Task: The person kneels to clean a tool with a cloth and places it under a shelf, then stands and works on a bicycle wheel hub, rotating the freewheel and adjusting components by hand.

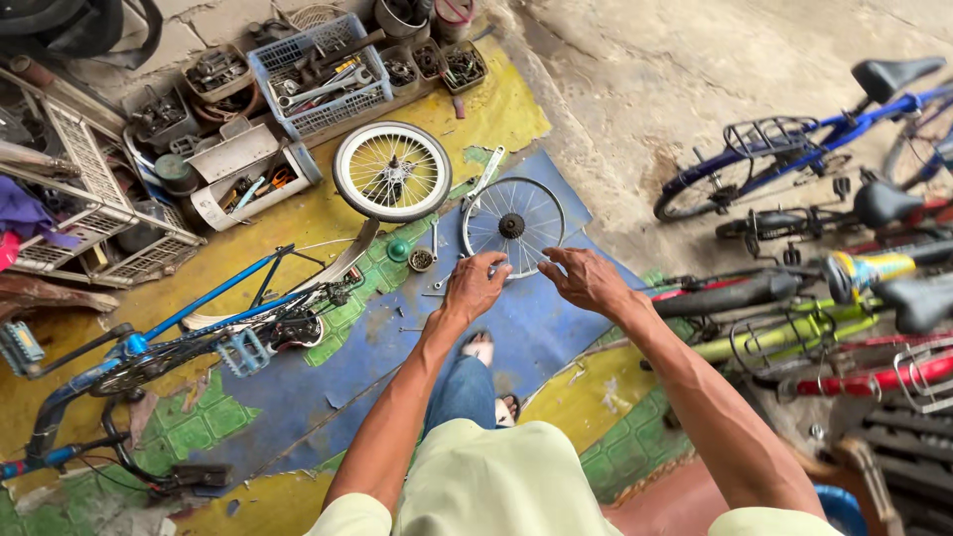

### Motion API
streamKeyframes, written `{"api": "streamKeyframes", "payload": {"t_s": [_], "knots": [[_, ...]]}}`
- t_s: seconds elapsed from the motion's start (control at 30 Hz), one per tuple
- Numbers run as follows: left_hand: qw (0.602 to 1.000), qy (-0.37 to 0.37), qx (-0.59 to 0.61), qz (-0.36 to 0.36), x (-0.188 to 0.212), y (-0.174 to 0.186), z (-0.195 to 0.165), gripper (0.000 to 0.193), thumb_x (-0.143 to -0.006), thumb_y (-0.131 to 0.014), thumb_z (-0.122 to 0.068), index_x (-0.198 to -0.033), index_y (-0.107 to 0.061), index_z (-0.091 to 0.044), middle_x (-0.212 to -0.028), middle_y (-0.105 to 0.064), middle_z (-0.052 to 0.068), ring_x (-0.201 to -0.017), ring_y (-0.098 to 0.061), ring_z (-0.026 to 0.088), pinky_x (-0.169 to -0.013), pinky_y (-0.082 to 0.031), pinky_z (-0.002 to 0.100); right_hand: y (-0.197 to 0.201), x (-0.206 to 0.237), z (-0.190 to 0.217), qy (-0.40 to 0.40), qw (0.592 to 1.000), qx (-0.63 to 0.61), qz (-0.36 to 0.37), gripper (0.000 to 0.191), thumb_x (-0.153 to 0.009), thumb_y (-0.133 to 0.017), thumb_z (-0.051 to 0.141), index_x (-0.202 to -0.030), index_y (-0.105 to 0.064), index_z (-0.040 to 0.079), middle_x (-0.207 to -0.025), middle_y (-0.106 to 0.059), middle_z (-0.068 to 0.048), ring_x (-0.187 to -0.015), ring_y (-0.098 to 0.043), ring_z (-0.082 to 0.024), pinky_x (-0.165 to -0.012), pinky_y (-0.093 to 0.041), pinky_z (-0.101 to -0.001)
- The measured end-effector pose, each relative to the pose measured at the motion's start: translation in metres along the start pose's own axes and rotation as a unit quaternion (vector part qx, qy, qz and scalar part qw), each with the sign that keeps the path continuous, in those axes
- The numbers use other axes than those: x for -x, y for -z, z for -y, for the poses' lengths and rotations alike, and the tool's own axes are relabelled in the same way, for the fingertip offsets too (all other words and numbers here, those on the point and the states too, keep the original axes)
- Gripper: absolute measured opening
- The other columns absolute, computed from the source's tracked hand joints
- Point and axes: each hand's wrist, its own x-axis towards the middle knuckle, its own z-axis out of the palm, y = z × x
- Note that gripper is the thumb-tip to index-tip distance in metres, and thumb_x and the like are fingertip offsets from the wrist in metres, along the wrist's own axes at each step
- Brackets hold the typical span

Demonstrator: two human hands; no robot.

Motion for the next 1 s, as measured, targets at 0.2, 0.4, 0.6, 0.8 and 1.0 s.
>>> {"api": "streamKeyframes", "payload": {"t_s": [0.2,0.4,0.6,0.8,1.0], "knots": [[0.999,0.041,-0.006,-0.021,-0.074,-0.002,0.007,0.036,-0.091,-0.068,-0.031,-0.115,-0.074,-0.005,-0.109,-0.074,0.021,-0.100,-0.071,0.040,-0.090,-0.055,0.045,-0.004,-0.092,-0.046,0.069,0.997,0.022,-0.029,0.043,-0.099,-0.058,0.043,-0.123,-0.071,0.010,-0.115,-0.072,-0.018,-0.103,-0.068,-0.041,-0.087,-0.055,-0.0494],[0.995,0.059,-0.032,-0.070,-0.188,0.030,0.017,0.031,-0.093,-0.067,-0.029,-0.111,-0.075,-0.005,-0.105,-0.074,0.023,-0.097,-0.072,0.041,-0.084,-0.056,0.046,0.042,-0.209,-0.059,0.046,0.997,0.054,0.007,0.045,-0.099,-0.054,0.046,-0.123,-0.071,0.013,-0.122,-0.071,-0.015,-0.111,-0.066,-0.037,-0.094,-0.054,-0.0477],[0.984,0.047,-0.083,-0.153,-0.262,0.066,0.022,0.033,-0.089,-0.071,-0.028,-0.109,-0.074,-0.002,-0.100,-0.075,0.022,-0.093,-0.071,0.041,-0.080,-0.056,0.047,0.112,-0.299,-0.031,0.043,0.994,0.074,0.065,0.051,-0.104,-0.043,0.050,-0.131,-0.065,0.012,-0.135,-0.064,-0.015,-0.120,-0.061,-0.037,-0.100,-0.050,-0.0497],[0.971,0.131,-0.056,-0.190,-0.306,0.099,0.026,0.035,-0.090,-0.072,-0.033,-0.111,-0.075,-0.005,-0.091,-0.077,0.017,-0.084,-0.074,0.034,-0.074,-0.057,0.044,0.156,-0.359,-0.004,0.117,0.985,0.107,0.062,0.047,-0.105,-0.046,0.045,-0.128,-0.067,0.010,-0.125,-0.068,-0.017,-0.113,-0.064,-0.039,-0.094,-0.052,-0.0508],[0.958,0.153,-0.064,-0.235,-0.322,0.114,0.036,0.043,-0.091,-0.075,-0.039,-0.115,-0.073,-0.004,-0.090,-0.076,0.015,-0.082,-0.074,0.031,-0.072,-0.057,0.043,0.161,-0.436,-0.009,0.259,0.961,0.087,0.034,0.045,-0.106,-0.049,0.043,-0.124,-0.069,0.007,-0.115,-0.071,-0.019,-0.102,-0.066,-0.042,-0.085,-0.054,-0.0523]]}}
